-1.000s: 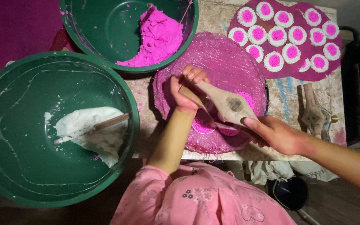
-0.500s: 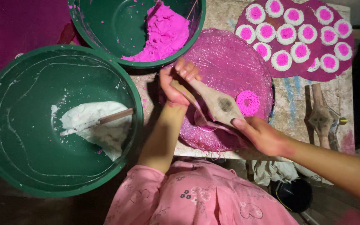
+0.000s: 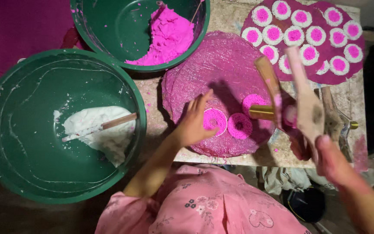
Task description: The person repeatedly scoops pink dough from a green bowl, places it into a circular mold, and presses it flat with a wooden tool. They then remove the shaped dough and place it on a pink tray alongside other finished pieces. The process is repeated multiple times.
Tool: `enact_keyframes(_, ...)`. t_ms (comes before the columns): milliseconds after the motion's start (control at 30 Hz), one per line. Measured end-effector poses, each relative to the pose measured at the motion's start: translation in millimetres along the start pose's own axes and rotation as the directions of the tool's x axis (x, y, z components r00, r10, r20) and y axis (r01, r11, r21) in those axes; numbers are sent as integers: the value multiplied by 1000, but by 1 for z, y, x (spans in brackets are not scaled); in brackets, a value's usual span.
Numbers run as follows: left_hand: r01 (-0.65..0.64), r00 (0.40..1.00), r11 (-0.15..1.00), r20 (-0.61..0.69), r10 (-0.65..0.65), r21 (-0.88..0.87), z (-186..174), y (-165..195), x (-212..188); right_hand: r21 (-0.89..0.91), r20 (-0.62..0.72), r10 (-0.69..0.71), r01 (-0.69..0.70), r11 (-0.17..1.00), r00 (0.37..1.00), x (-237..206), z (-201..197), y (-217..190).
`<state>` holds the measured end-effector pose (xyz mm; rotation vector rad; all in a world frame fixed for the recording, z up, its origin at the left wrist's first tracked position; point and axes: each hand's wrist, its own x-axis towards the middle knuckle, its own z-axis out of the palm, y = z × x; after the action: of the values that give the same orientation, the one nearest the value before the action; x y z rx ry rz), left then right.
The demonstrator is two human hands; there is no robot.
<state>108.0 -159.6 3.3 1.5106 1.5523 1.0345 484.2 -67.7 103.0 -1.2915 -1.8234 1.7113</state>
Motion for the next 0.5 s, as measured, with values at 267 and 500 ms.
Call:
enact_keyframes(267,-71,994,952,-58,92,299,13,26,-19,394,-96,-156,181,901,983,-23,52,19)
enact_keyframes(500,172,969,968,-207,-133,185,-16,-2,-9,374,-164,-191,240,896,968,-40,49,34)
